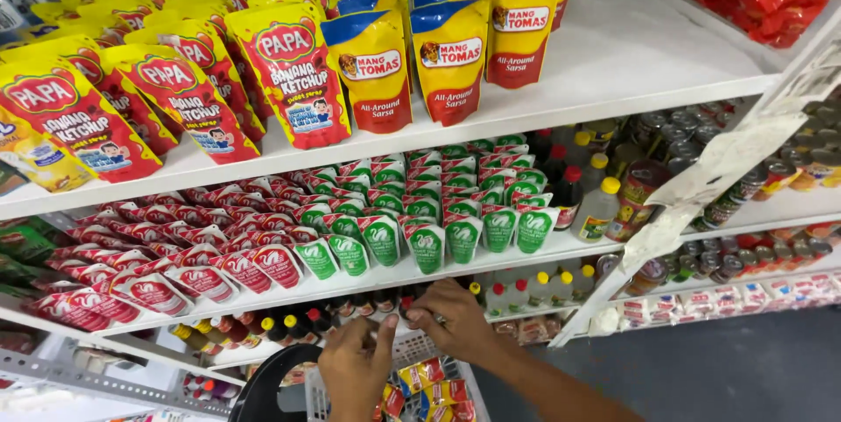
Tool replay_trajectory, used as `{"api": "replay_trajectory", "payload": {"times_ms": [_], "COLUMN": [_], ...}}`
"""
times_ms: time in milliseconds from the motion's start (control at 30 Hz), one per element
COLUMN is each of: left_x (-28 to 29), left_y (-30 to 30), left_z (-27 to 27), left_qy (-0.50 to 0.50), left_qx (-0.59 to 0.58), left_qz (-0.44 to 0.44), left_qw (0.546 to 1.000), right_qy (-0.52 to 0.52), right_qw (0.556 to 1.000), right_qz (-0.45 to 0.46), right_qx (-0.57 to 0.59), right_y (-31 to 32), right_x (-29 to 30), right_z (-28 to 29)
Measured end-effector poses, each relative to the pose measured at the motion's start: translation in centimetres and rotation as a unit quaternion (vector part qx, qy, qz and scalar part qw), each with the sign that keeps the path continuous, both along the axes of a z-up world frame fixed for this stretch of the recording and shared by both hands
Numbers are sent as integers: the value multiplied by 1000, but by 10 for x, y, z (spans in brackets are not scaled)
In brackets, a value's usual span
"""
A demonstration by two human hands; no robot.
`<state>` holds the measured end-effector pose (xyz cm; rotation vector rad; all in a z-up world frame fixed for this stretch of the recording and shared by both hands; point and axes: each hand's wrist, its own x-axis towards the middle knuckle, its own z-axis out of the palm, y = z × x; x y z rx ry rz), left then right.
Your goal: Picking sauce packets from a grocery store shelf and placing them into a shopping basket.
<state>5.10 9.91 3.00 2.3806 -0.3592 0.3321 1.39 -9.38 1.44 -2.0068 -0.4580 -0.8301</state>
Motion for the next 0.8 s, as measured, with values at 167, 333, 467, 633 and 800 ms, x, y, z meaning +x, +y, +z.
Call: {"api": "replay_trajectory", "payload": {"times_ms": [167,333,467,633,800], "left_x": [16,43,68,84,82], "left_y": [10,18,16,18,23], "left_z": [43,97,131,134,109], "left_qy": [-280,-386,-391,-346,-257], "left_qx": [-29,11,37,89,68], "left_qz": [-16,29,40,26,-19], "left_qw": [959,922,919,934,964], "right_qy": [-68,-192,-241,-222,-173], "right_qw": [984,921,871,859,922], "right_qz": [-155,-319,-402,-435,-332], "right_qx": [-54,-117,-149,-156,-97], "right_y": [-16,-57,-85,-94,-70], "right_x": [7,14,17,15,16], "right_z": [27,86,130,139,88]}}
